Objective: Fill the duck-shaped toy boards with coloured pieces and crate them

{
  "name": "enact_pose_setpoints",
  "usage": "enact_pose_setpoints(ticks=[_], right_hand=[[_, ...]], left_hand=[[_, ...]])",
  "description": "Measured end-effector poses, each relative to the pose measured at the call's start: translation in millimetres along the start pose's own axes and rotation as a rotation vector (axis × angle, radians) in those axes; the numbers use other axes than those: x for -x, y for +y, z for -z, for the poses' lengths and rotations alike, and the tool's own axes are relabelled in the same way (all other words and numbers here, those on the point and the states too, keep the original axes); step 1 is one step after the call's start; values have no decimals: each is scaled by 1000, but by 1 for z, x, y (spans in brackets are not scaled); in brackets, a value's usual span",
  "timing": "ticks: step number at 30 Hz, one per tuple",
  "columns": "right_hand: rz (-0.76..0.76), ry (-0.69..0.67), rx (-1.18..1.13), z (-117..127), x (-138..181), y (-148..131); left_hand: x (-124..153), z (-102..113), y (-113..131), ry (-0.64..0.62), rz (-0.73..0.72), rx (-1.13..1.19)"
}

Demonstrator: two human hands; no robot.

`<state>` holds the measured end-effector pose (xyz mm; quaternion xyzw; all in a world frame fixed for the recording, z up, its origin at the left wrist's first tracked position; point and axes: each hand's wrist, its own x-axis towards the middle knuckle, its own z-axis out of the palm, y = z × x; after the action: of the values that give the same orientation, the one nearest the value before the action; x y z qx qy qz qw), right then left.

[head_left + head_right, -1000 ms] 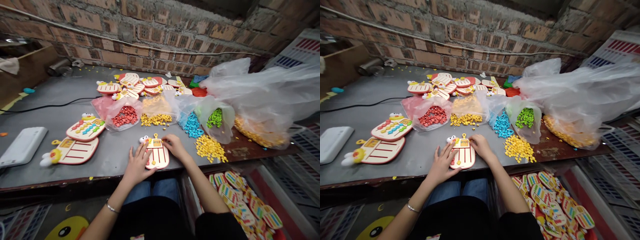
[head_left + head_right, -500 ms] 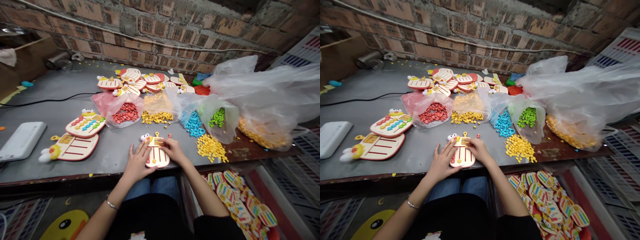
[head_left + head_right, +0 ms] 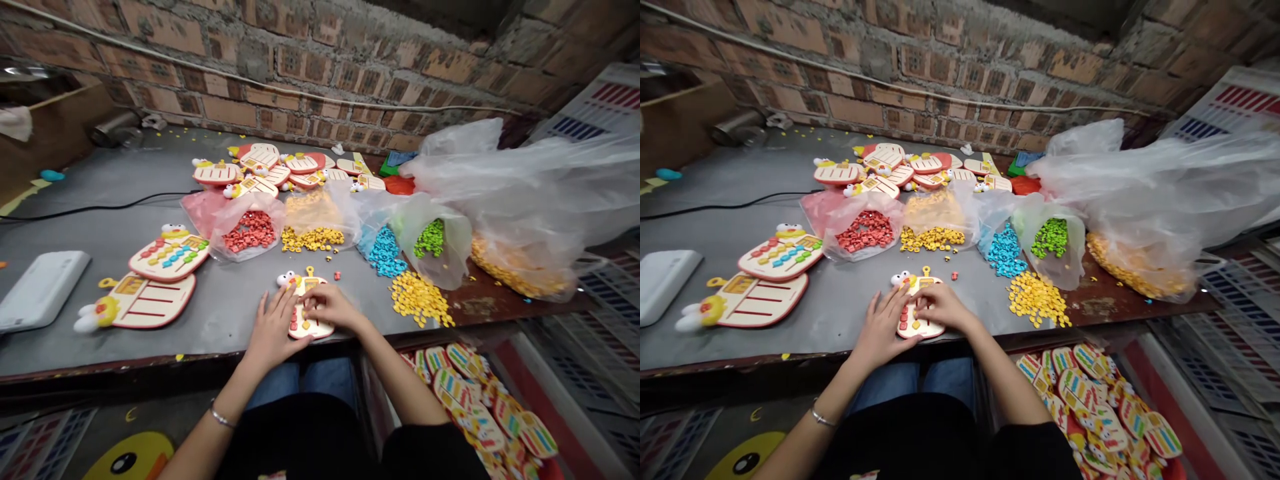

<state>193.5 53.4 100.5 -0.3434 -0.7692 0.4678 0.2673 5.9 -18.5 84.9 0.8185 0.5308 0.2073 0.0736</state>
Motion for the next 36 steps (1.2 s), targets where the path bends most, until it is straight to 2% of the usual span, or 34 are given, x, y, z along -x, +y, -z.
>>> enact_pose_setpoints(ticks=[1,2,4,6,7,8,10,13,18,23,27,31,36], right_hand=[[-17,-34,-44,7,0,0],[-36,-3,-55,16,-1,1],[-67,234,54,34,-9,7],[-94,490,267,51,-22,17],[-114,547,375,58,-29,22],[-139,553,469,63,-37,27],[-185,477,596,68,-49,36],[-156,394,607,66,-52,40],[67,402,379,48,-21,25],[99,277,527,30,2,13],[113,228,583,27,10,10],[55,177,449,25,15,6],[-67,199,148,4,3,2]], left_hand=[[0,0,0,-4,-2,-4],[0,1,1,-7,-4,-8],[0,1,1,-10,-6,-16],[0,2,2,-12,-1,-21],[0,2,2,-13,2,-22],[0,3,3,-14,3,-22],[0,3,3,-12,6,-21],[0,3,3,-1,8,-12],[1,2,2,-6,-1,-8],[1,0,2,-1,0,-3],[1,-1,2,19,2,-1],[1,-2,2,12,2,-10],[0,-3,0,-1,4,-6]])
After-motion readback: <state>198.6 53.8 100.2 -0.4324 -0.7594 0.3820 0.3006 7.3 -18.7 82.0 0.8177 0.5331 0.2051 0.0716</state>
